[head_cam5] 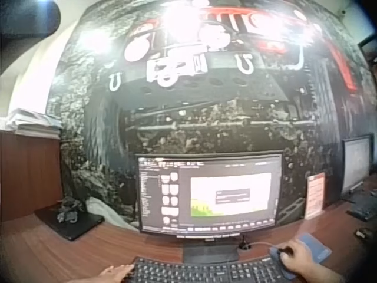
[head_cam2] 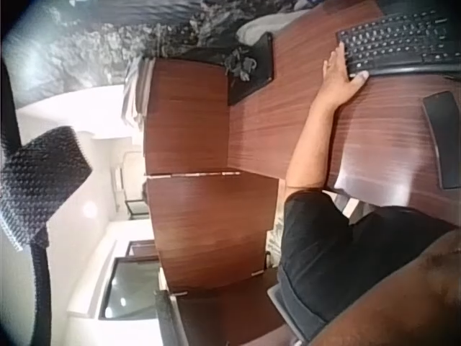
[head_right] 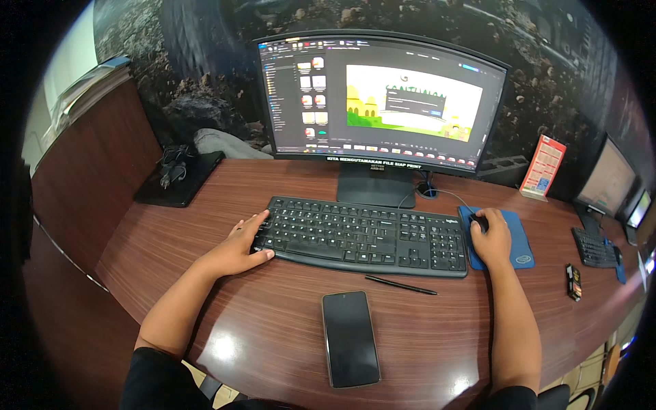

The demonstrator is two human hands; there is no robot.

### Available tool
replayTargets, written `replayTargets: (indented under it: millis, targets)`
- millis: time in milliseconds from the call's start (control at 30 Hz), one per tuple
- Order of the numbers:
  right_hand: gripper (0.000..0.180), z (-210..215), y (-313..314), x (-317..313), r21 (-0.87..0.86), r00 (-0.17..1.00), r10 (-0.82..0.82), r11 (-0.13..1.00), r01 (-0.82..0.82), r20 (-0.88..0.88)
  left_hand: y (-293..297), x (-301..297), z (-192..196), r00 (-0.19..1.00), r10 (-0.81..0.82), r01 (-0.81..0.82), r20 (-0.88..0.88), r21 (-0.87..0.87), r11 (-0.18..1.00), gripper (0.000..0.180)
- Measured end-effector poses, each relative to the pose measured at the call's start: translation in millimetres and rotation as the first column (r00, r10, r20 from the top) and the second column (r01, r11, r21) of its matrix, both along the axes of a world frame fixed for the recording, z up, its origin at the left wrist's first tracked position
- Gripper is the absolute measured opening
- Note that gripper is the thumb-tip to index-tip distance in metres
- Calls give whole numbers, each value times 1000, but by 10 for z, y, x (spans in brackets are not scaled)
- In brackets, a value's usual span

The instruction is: Using a computer and mouse to edit a graphic design file in Adobe Photoshop.

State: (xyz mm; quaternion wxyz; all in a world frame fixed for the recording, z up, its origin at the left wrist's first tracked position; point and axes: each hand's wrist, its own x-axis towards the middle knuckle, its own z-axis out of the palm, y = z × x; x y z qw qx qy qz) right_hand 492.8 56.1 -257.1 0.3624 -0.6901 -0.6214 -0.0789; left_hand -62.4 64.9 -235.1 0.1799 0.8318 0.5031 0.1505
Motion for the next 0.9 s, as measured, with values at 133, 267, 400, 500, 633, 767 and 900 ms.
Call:
replayTargets:
  millis: [133,267,400,500,633,767,900]
  targets:
    - [21,-8,19,7,38,1000,-5,999,5,-9,-19,-10,16,1000,10,-10,-27,0,1000,95]
    - [21,-60,61,20,73,1000,3,997,-1,-20,-21,-34,18,999,12,-13,-31,-23,1000,96]
    - [22,-66,49,26,88,1000,27,996,-26,-14,-11,-37,1,1000,15,-15,-24,-9,1000,95]
    - [21,-46,36,20,93,999,31,995,-29,-20,-11,-31,7,1000,18,-19,-22,-20,1000,95]
    - [21,-60,44,41,104,999,45,994,-43,-21,-19,-23,18,999,29,-30,-31,-33,999,95]
    - [21,-46,44,31,81,998,50,996,-48,-28,-17,-17,13,999,31,-32,-34,-34,999,96]
    - [21,-45,42,45,74,999,47,996,-45,-21,-24,-11,29,999,31,-32,-31,-33,999,96]
